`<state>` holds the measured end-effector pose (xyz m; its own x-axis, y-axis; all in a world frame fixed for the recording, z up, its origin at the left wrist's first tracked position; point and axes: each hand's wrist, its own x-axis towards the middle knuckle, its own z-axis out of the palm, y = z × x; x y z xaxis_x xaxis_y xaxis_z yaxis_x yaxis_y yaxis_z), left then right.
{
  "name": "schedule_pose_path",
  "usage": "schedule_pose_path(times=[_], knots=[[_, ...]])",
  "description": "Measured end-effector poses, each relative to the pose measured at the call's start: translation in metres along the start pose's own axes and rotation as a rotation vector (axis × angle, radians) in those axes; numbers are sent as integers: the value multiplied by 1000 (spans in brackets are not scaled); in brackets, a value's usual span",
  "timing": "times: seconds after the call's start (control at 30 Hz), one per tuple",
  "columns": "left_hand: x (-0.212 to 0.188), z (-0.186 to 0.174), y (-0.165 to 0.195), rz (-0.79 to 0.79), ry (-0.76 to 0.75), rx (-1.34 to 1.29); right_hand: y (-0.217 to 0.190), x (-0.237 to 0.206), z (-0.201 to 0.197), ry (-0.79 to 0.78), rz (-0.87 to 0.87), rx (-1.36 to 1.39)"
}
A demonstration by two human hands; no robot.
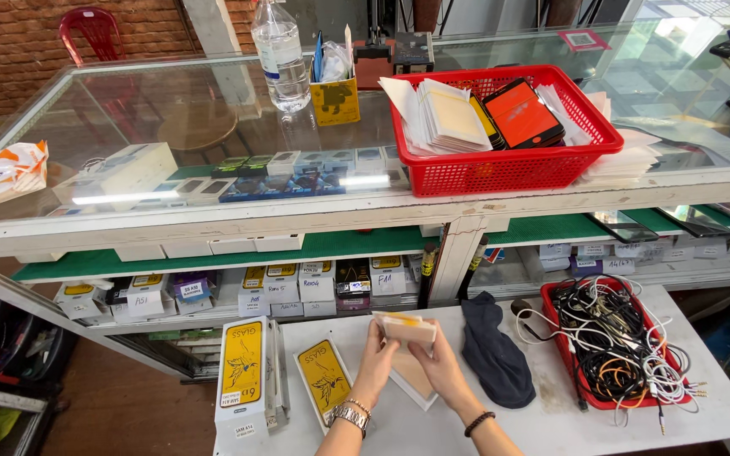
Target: The person wipes phone boxes with a dark cloth, opens several boxes and stacks the paper inserts inside them, then places the boxes upright on the shelf under the glass display counter. They also move a boxed item on the shelf while arranging the boxes in a row.
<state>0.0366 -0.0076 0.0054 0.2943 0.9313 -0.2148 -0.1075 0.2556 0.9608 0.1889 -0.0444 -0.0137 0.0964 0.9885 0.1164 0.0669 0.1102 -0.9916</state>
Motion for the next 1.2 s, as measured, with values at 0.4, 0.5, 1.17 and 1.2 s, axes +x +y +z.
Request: schedule_pose_path(times=[0.4,0.5,1.17,1.2], knots=[[0,21,-22,102,-7,78,4,-21,-3,110,85,51],[-4,26,-25,69,17,153,8,-21,6,75,151,42],[-95,-119,-15,263,-182,1800,5,-2,-4,39,463,163],[-102,-120,-25,448,-186,1874,8,-4,-2,64,492,225]])
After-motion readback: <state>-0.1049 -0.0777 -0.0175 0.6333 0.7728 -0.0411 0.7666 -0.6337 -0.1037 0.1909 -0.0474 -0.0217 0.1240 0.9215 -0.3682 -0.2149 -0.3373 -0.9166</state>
